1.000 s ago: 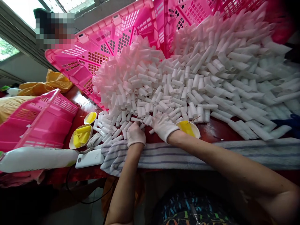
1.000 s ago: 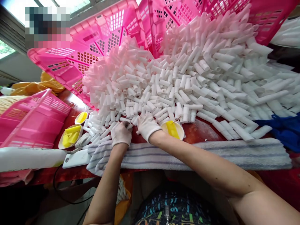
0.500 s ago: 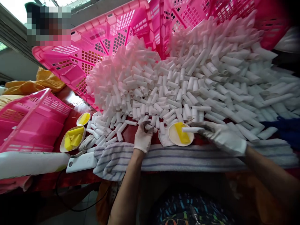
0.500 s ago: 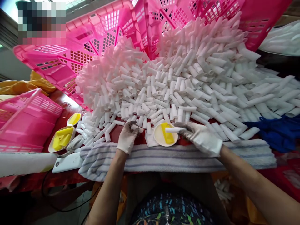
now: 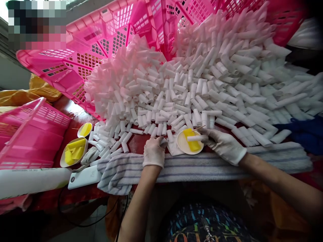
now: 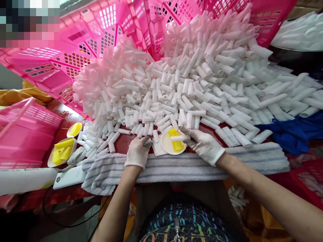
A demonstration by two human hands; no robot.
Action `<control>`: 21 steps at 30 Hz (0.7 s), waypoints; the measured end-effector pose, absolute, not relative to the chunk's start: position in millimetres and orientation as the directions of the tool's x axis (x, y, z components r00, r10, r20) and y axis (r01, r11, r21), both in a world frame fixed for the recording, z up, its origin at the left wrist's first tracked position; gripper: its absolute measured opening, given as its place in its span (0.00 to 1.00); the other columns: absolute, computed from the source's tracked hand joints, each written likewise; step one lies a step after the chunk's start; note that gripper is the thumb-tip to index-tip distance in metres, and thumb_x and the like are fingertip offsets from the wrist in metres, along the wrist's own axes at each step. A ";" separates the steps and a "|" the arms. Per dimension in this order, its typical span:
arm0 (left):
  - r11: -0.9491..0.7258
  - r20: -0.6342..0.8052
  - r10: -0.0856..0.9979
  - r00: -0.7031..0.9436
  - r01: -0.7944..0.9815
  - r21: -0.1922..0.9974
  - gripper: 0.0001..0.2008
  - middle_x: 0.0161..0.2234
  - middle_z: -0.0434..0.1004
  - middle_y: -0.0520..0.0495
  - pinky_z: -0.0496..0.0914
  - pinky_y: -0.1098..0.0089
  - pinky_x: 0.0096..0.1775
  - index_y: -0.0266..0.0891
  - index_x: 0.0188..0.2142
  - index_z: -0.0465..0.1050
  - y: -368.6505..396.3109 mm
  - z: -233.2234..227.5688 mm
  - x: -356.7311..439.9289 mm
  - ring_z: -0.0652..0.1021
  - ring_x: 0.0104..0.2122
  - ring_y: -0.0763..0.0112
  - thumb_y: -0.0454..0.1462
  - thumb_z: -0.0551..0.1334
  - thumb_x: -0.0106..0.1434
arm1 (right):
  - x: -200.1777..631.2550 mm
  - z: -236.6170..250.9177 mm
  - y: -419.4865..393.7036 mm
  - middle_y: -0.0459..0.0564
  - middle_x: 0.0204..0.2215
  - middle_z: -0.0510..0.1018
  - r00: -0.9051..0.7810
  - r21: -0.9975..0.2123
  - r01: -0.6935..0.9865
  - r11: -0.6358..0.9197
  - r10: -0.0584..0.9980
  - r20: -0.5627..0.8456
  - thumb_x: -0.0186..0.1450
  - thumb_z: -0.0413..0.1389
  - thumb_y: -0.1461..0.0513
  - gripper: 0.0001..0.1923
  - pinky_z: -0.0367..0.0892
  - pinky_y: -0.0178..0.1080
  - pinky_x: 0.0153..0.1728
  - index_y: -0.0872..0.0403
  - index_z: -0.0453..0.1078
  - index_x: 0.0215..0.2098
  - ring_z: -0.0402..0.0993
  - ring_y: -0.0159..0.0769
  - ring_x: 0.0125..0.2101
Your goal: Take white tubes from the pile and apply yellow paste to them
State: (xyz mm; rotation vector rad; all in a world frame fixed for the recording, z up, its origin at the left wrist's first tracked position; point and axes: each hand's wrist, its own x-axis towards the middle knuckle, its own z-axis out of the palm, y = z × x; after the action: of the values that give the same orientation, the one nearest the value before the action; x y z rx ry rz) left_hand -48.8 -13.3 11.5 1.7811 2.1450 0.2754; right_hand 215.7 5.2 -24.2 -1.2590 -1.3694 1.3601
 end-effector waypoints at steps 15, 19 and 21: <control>0.331 -0.314 0.904 -0.289 0.008 0.944 0.16 0.36 0.77 0.49 0.75 0.67 0.38 0.39 0.41 0.67 -21.0 12.7 -43.2 0.77 0.29 0.73 0.37 0.69 0.55 | 222.6 -31.5 -13.5 0.52 0.42 0.82 -0.213 -0.902 0.383 0.197 0.970 0.121 0.66 0.59 0.49 0.16 0.78 0.49 0.50 0.48 0.78 0.46 0.81 0.47 0.44; 0.292 -0.296 0.941 -0.162 -0.052 0.955 0.18 0.37 0.78 0.49 0.75 0.67 0.40 0.37 0.39 0.70 -25.3 15.2 -40.7 0.79 0.33 0.71 0.36 0.71 0.50 | 226.4 -43.3 -14.4 0.51 0.40 0.81 -0.263 -0.857 0.426 0.289 0.946 0.188 0.63 0.62 0.50 0.17 0.78 0.50 0.47 0.48 0.79 0.46 0.80 0.46 0.40; 0.269 -0.276 0.947 -0.164 -0.060 0.961 0.18 0.35 0.78 0.49 0.74 0.66 0.44 0.37 0.38 0.71 -27.7 16.9 -38.1 0.79 0.35 0.70 0.36 0.73 0.48 | 226.6 -46.4 -15.4 0.52 0.46 0.81 -0.264 -0.869 0.398 0.294 0.944 0.199 0.65 0.61 0.51 0.21 0.76 0.51 0.51 0.48 0.76 0.54 0.79 0.47 0.45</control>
State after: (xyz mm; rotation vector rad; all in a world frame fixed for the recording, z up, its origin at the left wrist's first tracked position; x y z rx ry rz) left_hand -38.1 -27.7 16.9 0.8888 1.4231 1.1376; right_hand 226.6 -15.4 -46.4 -1.2085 -1.8111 0.9174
